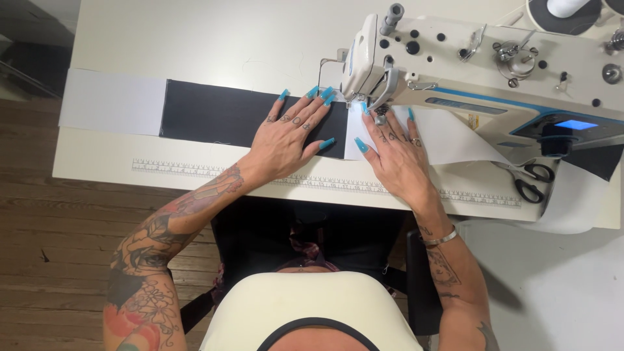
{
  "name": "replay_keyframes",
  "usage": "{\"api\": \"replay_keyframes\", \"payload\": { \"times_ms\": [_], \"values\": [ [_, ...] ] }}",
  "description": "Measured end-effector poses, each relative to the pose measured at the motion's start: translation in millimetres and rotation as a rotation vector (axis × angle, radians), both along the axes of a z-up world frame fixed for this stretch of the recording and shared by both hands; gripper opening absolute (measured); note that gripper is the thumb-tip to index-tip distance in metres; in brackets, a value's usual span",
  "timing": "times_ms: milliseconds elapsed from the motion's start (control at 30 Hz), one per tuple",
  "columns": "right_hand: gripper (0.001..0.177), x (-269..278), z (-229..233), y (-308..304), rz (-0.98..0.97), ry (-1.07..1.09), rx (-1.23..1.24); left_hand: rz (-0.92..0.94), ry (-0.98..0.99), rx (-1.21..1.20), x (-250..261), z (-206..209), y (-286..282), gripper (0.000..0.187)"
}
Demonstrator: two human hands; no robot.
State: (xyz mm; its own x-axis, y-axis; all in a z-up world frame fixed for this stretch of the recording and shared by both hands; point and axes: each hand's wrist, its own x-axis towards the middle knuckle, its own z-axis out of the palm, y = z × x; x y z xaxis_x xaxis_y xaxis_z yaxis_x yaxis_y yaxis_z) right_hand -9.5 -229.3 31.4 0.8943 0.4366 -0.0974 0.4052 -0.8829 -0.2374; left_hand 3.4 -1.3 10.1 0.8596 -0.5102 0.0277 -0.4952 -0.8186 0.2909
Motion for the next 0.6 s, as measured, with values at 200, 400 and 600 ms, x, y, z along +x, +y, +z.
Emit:
{"api": "replay_keyframes", "payload": {
  "times_ms": [200,400,600],
  "values": [
    [0.054,-1.3,3.2,3.3,-0.005,0.002,0.006,0.004,0.017,-0.004,-1.1,0.3,1.6,0.057],
    [0.052,-1.9,-1.6,1.3,-0.008,-0.042,-0.015,-0.007,-0.068,-0.024,-1.0,-6.2,1.8,0.057],
    [0.054,-1.8,2.0,2.5,0.002,-0.012,-0.005,0.006,-0.091,-0.064,-2.8,-10.5,1.3,0.056]
  ]
}}
